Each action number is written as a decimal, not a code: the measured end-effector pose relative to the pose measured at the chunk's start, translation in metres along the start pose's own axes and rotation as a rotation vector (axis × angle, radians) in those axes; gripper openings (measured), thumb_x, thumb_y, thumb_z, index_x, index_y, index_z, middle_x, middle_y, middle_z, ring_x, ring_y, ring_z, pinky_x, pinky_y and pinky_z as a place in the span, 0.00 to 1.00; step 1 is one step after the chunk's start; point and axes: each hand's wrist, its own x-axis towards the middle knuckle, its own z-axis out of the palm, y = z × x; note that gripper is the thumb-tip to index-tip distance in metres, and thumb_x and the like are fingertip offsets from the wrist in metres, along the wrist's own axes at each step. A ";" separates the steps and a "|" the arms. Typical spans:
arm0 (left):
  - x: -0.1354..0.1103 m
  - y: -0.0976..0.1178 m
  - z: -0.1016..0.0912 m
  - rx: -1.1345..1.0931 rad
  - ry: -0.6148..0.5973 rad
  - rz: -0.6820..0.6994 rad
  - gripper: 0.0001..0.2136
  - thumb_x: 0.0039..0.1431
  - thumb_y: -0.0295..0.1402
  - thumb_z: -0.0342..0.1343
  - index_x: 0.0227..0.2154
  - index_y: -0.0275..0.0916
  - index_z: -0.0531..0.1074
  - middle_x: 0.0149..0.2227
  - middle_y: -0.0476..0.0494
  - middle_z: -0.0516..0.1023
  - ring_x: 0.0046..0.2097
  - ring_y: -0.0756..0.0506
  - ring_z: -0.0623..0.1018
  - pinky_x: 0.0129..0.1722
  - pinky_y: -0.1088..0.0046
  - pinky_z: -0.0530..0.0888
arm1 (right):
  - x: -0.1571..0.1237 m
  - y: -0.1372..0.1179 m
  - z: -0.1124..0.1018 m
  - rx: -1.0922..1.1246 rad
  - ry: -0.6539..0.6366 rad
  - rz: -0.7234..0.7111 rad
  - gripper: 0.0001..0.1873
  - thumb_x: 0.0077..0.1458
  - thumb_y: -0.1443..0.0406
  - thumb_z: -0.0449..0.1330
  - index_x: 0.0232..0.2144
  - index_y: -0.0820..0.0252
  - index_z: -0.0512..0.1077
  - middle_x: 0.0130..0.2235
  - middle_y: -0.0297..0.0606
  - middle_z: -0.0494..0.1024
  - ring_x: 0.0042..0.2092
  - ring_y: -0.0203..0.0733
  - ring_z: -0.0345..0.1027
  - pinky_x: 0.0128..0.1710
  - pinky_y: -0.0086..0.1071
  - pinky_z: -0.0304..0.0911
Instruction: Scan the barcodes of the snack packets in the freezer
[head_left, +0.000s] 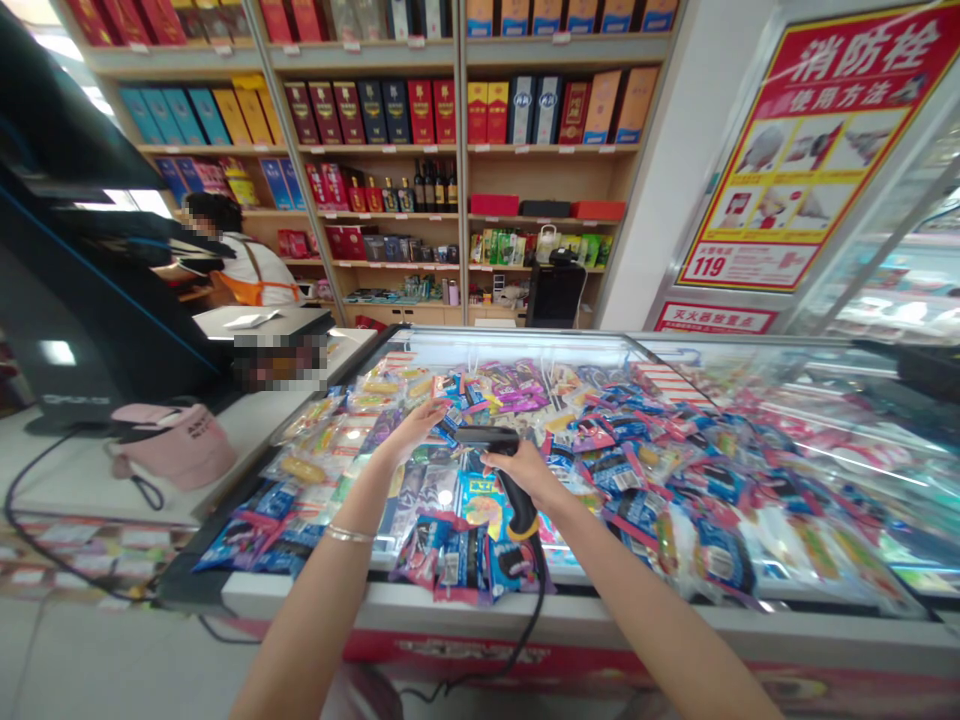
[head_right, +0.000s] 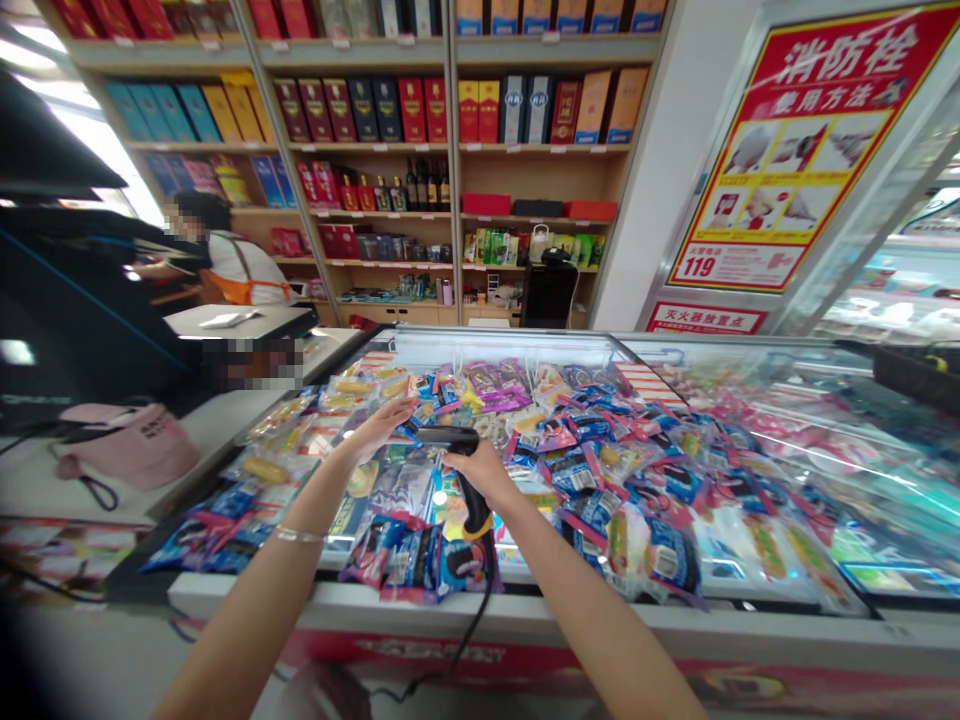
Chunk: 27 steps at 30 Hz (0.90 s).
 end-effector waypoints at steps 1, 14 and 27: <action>0.001 -0.001 -0.001 -0.010 -0.025 0.012 0.17 0.52 0.39 0.60 0.44 0.41 0.71 0.50 0.40 0.72 0.50 0.40 0.72 0.40 0.61 0.79 | 0.000 0.000 0.000 -0.002 0.001 -0.001 0.04 0.44 0.68 0.63 0.21 0.64 0.73 0.21 0.37 0.76 0.16 0.34 0.62 0.15 0.27 0.58; -0.009 0.006 -0.004 0.044 -0.130 0.030 0.22 0.46 0.33 0.64 0.47 0.41 0.70 0.42 0.42 0.70 0.40 0.45 0.74 0.35 0.63 0.80 | 0.000 0.000 0.001 0.004 0.001 0.004 0.04 0.44 0.67 0.63 0.22 0.64 0.73 0.20 0.35 0.76 0.16 0.34 0.62 0.16 0.27 0.59; 0.000 -0.004 -0.001 0.062 -0.089 0.129 0.24 0.43 0.45 0.64 0.42 0.39 0.71 0.41 0.43 0.76 0.42 0.43 0.75 0.34 0.68 0.76 | -0.001 0.000 0.001 0.014 0.002 0.006 0.03 0.44 0.67 0.63 0.23 0.63 0.73 0.20 0.34 0.75 0.16 0.34 0.63 0.16 0.27 0.59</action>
